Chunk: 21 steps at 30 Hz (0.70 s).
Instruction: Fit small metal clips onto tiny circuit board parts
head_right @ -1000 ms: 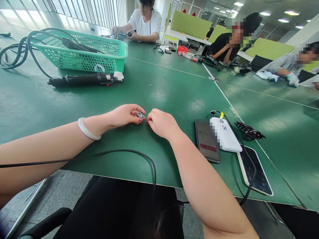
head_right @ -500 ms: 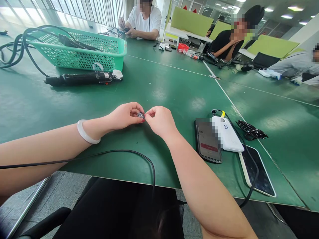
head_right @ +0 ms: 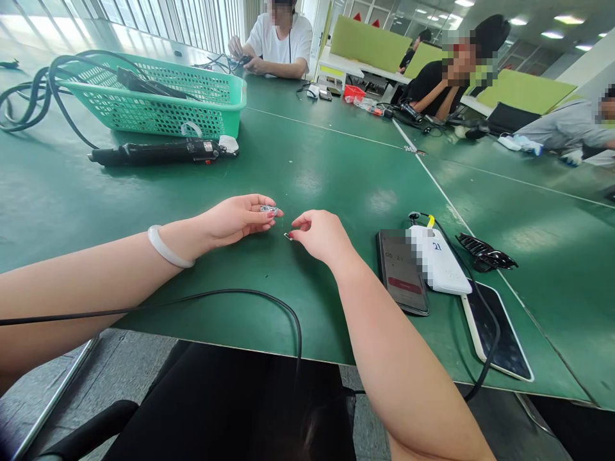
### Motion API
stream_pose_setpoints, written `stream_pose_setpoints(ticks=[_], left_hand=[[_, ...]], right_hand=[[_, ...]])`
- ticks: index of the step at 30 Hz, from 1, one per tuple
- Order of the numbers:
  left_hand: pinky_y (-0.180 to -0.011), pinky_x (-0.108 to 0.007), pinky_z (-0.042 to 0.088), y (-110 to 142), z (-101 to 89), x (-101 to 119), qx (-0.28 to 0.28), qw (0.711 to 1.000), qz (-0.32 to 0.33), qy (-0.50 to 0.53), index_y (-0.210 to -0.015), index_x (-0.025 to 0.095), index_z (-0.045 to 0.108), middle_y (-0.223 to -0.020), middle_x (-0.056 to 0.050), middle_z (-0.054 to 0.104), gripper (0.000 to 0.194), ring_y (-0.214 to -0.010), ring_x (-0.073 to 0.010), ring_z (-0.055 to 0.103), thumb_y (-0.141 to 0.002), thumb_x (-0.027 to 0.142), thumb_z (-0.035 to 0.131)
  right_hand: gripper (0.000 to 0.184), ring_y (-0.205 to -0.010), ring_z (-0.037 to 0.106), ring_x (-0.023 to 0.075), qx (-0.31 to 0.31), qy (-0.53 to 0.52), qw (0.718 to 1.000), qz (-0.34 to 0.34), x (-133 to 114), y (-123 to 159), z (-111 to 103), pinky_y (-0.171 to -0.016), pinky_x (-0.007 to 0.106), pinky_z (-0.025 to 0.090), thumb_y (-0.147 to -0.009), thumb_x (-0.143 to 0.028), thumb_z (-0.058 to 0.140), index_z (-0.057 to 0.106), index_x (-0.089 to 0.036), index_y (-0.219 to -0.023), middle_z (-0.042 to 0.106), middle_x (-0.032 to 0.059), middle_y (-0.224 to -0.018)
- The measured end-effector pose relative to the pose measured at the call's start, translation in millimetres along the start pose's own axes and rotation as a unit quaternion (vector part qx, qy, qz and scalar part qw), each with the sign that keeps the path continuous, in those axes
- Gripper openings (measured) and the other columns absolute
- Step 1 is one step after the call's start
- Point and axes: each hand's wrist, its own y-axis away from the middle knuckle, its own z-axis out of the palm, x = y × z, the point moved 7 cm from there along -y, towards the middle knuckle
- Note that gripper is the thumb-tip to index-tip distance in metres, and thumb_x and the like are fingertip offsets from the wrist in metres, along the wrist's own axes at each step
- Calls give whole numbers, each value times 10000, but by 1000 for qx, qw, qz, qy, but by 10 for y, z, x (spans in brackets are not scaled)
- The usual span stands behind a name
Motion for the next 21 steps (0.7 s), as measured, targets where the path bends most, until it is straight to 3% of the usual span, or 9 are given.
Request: stream_pose_setpoints(ticks=[4,11,14,21], left_hand=[[-807,-310,480,2,-3,-15,-5,1000,-11,1,-917,123,532,-898,-63,666,156,-678,-73,608,-793,52,594],[-801,-316,483,21,8,-21,3,999,-15,-33,-937,108,537,-921,-81,656,197,-692,-74,601,-775,8,586],[-791,-313,488,16,12,-21,-1,999,-14,-41,-937,112,543,-893,-72,656,210,-694,-75,598,-763,15,607],[-786,-306,490,7,2,-26,1,999,-14,-40,-938,117,547,-804,-33,641,235,-703,-83,609,-746,11,629]], right_hand=[[88,-670,561,126,-34,45,998,-3,27,-17,104,-588,265,413,-742,-227,623,697,-222,-789,678,13,-810],[130,-692,565,131,-45,55,997,-28,-8,-21,113,-617,265,417,-784,-184,560,684,-219,-769,676,13,-792],[105,-669,547,124,-56,61,995,-58,-37,-21,128,-612,263,405,-783,-210,578,676,-230,-815,661,2,-799],[259,-806,567,138,-66,99,980,-159,-194,19,184,-747,267,415,-799,-80,423,642,-207,-742,617,26,-874]])
